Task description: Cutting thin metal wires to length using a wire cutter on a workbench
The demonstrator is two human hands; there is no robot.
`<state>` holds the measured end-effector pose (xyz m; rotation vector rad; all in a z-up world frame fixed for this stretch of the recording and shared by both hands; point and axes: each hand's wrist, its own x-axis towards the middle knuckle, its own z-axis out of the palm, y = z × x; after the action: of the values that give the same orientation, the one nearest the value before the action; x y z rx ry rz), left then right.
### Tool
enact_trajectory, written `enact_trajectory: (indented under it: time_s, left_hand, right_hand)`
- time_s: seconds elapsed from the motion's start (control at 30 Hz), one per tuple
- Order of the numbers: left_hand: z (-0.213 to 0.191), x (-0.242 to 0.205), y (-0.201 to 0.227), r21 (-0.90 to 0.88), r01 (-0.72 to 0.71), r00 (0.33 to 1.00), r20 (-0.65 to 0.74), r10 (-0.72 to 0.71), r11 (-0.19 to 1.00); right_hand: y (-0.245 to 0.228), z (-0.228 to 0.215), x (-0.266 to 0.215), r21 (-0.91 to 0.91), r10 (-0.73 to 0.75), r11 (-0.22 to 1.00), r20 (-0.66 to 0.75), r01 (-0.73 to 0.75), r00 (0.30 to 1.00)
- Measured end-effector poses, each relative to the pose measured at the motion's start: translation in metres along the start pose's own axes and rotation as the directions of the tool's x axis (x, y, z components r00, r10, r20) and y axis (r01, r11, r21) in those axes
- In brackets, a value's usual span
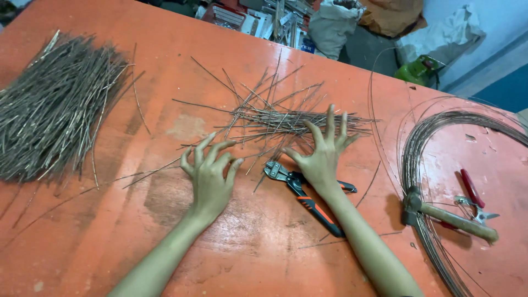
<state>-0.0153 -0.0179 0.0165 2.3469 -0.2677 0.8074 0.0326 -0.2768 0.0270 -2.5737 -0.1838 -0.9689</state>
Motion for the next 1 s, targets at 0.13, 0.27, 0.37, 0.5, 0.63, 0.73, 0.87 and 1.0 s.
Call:
enact_trajectory:
  time_s: [0.13, 0.27, 0.37, 0.5, 0.63, 0.73, 0.87, 1.0]
  left_hand:
    - [-0.001, 0.002, 0.000, 0.008, -0.002, 1.000, 0.004, 0.002, 1.000]
    - [-0.002, 0.003, -0.001, 0.009, 0.007, 1.000, 0.003, -0.007, 1.000]
    - [-0.001, 0.002, -0.002, -0.004, 0.007, 1.000, -0.002, -0.007, 1.000]
    - [0.000, 0.001, -0.004, -0.005, -0.007, 1.000, -0.011, 0.007, 1.000]
    - [-0.003, 0.002, -0.003, 0.001, -0.009, 1.000, 0.002, 0.009, 1.000]
    - [-0.004, 0.002, -0.003, 0.010, -0.012, 0.999, 0.033, 0.011, 1.000]
    - [-0.006, 0.002, -0.005, 0.025, -0.027, 0.999, 0.020, 0.027, 0.999]
    - [-0.009, 0.003, -0.007, 0.017, -0.038, 0.999, -0.006, 0.039, 0.999]
  right_hand:
    - [-0.010, -0.004, 0.002, -0.032, 0.029, 0.999, 0.046, -0.028, 0.999]
    - [-0.010, -0.002, 0.002, -0.029, 0.083, 0.996, 0.041, -0.082, 0.996]
    - [-0.010, -0.003, 0.001, -0.043, 0.089, 0.995, 0.066, -0.087, 0.994]
    - [-0.004, 0.004, 0.002, -0.066, 0.088, 0.994, 0.077, -0.083, 0.993]
    - [-0.005, 0.002, 0.002, -0.088, 0.078, 0.994, 0.077, -0.071, 0.994]
    - [-0.009, -0.002, 0.002, -0.073, 0.075, 0.995, 0.091, -0.069, 0.993]
    - [-0.007, -0.001, 0.003, -0.077, 0.087, 0.994, 0.126, -0.078, 0.988]
    - [-0.011, -0.007, 0.002, -0.101, -0.046, 0.994, 0.054, 0.051, 0.997]
